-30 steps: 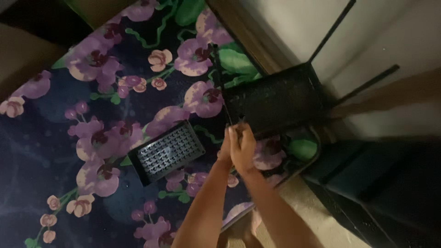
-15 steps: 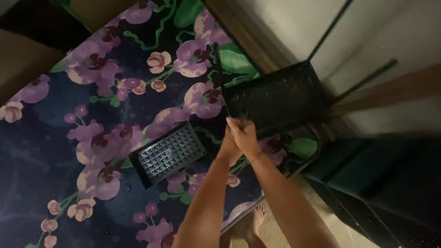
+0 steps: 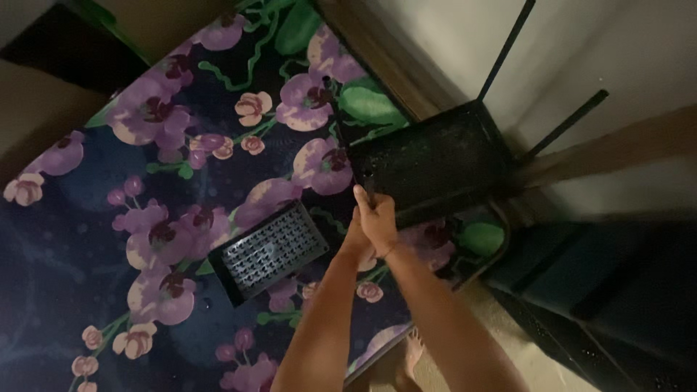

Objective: The person assembles black plastic crates by hand on a floral-patterned table. They pick up crate parts, align them, and snap them together, then stack the assembled crates.

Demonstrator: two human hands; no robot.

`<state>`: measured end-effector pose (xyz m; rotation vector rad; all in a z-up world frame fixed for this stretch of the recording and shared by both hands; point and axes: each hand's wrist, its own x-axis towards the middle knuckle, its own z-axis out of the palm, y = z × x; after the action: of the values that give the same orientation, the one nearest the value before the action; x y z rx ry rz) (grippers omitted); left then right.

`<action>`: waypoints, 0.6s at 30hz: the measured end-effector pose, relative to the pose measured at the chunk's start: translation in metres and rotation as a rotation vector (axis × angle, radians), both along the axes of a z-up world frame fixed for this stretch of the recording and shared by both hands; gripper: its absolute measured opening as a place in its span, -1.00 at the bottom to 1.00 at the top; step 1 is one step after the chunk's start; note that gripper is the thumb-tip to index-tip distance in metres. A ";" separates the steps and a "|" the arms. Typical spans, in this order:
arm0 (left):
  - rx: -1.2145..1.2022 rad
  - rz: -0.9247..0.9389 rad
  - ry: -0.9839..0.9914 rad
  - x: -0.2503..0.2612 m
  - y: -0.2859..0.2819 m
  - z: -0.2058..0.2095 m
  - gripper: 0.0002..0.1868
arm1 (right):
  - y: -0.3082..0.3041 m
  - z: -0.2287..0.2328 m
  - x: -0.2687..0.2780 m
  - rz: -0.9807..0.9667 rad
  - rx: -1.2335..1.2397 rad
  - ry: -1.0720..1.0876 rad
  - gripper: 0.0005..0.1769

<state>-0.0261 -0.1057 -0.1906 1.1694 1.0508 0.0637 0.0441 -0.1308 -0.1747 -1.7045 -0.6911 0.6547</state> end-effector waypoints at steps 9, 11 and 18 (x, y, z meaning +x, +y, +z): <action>0.250 -0.128 -0.078 -0.008 -0.005 0.000 -0.52 | -0.013 0.019 0.002 0.067 0.075 -0.092 -0.31; 0.580 -0.153 -0.336 -0.008 -0.005 -0.024 -0.36 | -0.012 0.021 -0.015 -0.062 0.131 -0.234 -0.35; 0.682 -0.301 -0.139 -0.023 -0.012 -0.025 -0.19 | -0.013 0.005 -0.022 -0.073 0.062 -0.036 -0.25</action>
<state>-0.0488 -0.1180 -0.2156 1.8999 0.7307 0.2786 0.0225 -0.1442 -0.1696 -1.6798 -0.6649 0.5475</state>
